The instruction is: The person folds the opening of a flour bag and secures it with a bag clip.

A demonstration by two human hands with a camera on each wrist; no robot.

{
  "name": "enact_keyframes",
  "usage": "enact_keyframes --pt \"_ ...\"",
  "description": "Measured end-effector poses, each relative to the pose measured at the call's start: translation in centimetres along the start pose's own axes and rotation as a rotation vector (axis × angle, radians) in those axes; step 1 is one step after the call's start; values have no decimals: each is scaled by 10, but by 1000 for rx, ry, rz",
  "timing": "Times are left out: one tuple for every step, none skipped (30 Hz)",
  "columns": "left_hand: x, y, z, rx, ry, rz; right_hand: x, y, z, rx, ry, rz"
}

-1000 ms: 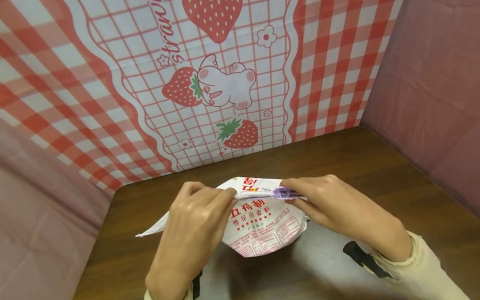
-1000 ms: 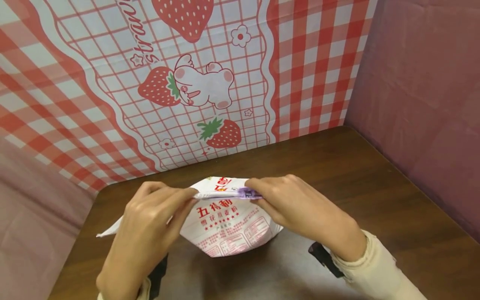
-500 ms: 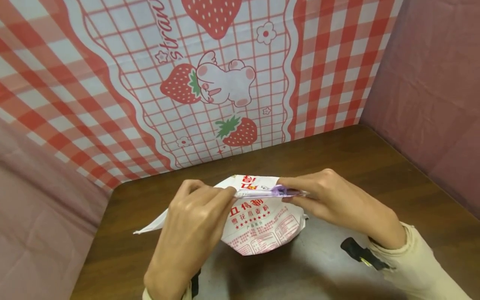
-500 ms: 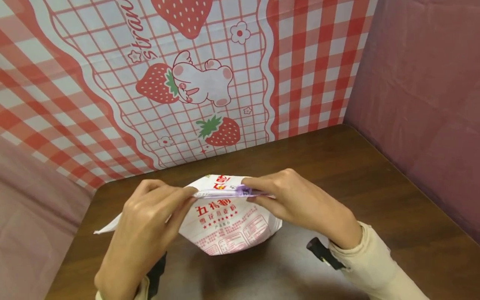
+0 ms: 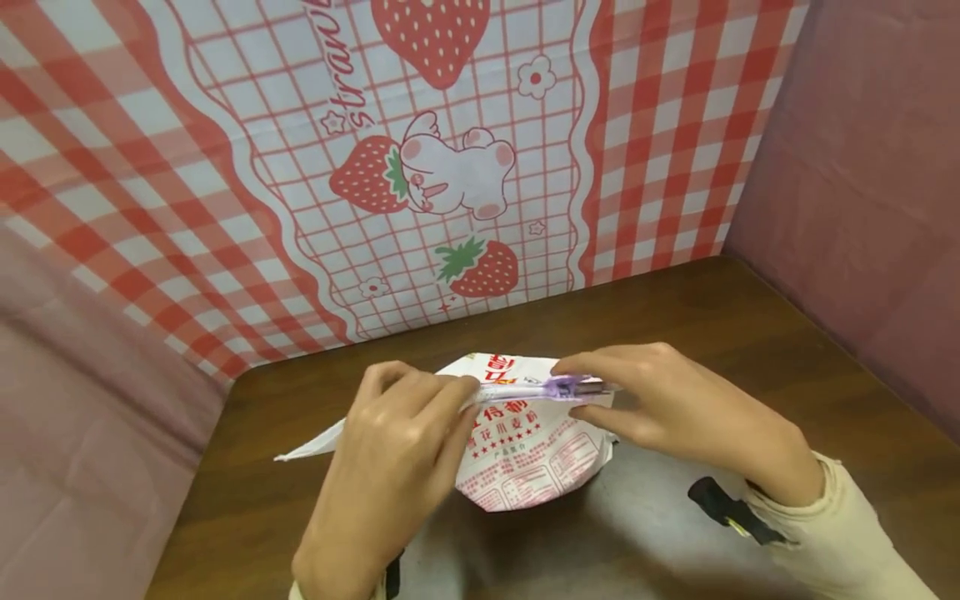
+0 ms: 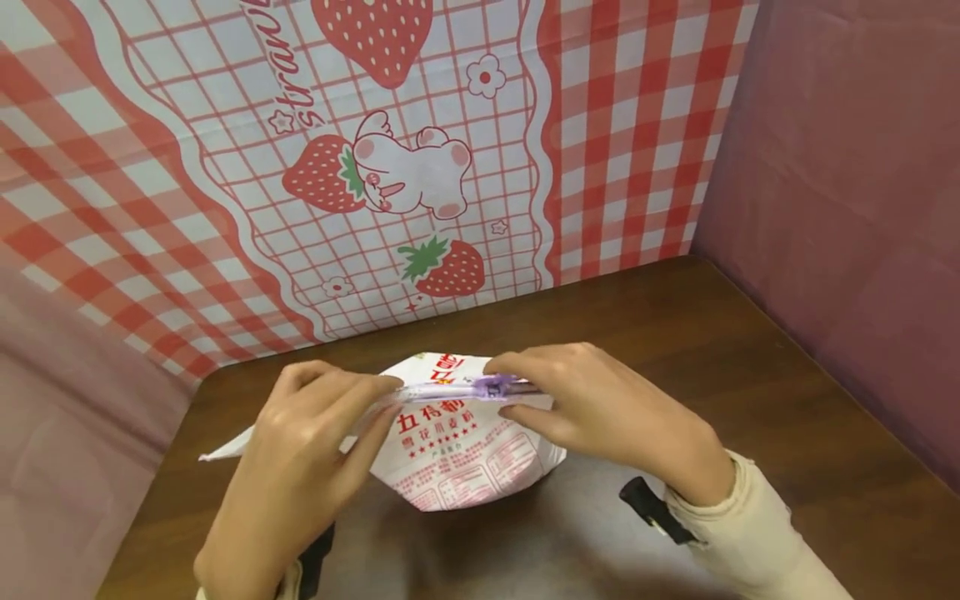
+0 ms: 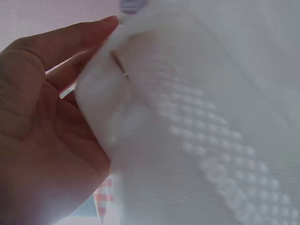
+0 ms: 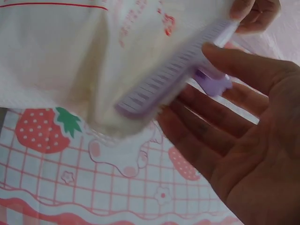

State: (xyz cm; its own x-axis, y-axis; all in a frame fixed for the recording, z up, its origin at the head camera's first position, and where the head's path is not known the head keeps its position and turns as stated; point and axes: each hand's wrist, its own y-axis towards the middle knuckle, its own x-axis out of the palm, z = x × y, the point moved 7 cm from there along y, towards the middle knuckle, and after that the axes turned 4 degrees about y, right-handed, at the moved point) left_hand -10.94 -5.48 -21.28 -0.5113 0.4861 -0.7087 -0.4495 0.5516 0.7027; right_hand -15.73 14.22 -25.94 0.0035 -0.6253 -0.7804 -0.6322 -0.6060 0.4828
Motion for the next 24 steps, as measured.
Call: enact_keyframes --pt "-2 1 5 12 -1 13 -3 -2 -1 5 -9 -1" --pt "-3 3 11 33 -2 34 -7 -3 -1 8 -15 -2" --pt "-5 4 19 63 -7 63 -10 -4 -2 13 -22 0" --pt "-6 6 27 101 -10 98 -14 -5 -2 17 -29 2" --pt "-7 7 36 144 -13 136 -17 -7 -3 25 -40 1" --pt "-7 8 45 197 -13 178 -19 -8 -3 31 -46 -1" --pt "-6 7 54 255 -14 219 -22 -10 -3 39 -54 -2" --pt "-4 6 62 314 -9 256 -24 -12 -3 49 -62 -1" --pt "-1 4 70 369 -3 283 -26 -14 -3 60 -75 1" --pt "2 1 75 412 6 299 -26 -16 -2 71 -85 2" --pt "7 -2 78 445 12 305 -27 -17 -1 82 -93 1" --pt "11 -6 80 471 17 302 -27 -19 1 90 -103 2" --pt "15 -10 81 483 22 291 -26 -20 3 98 -115 2" --pt "19 -14 80 486 19 274 -24 -22 6 107 -128 2" --pt "22 -19 78 486 6 254 -22 -23 9 109 -133 0" --pt "25 -24 75 480 -11 233 -19 -25 12 116 -140 -4" --pt "27 -30 72 474 -24 214 -16 -27 15 117 -143 -8" --pt "29 -37 69 466 -41 193 -12 -30 19 120 -150 -8" --pt "31 -44 65 458 -56 171 -9 -32 23 120 -155 -5" --pt "33 -52 61 450 -69 153 -5 -36 27 126 -163 -2" --pt "36 -59 57 441 -78 136 -2 -40 32 134 -170 -3" --pt "39 -67 52 425 -80 119 2 -44 37 142 -180 -3" --pt "42 -74 47 403 -78 100 6 -49 42 148 -189 -3" --pt "44 -81 42 376 -70 83 10 -55 47 164 -194 -7"
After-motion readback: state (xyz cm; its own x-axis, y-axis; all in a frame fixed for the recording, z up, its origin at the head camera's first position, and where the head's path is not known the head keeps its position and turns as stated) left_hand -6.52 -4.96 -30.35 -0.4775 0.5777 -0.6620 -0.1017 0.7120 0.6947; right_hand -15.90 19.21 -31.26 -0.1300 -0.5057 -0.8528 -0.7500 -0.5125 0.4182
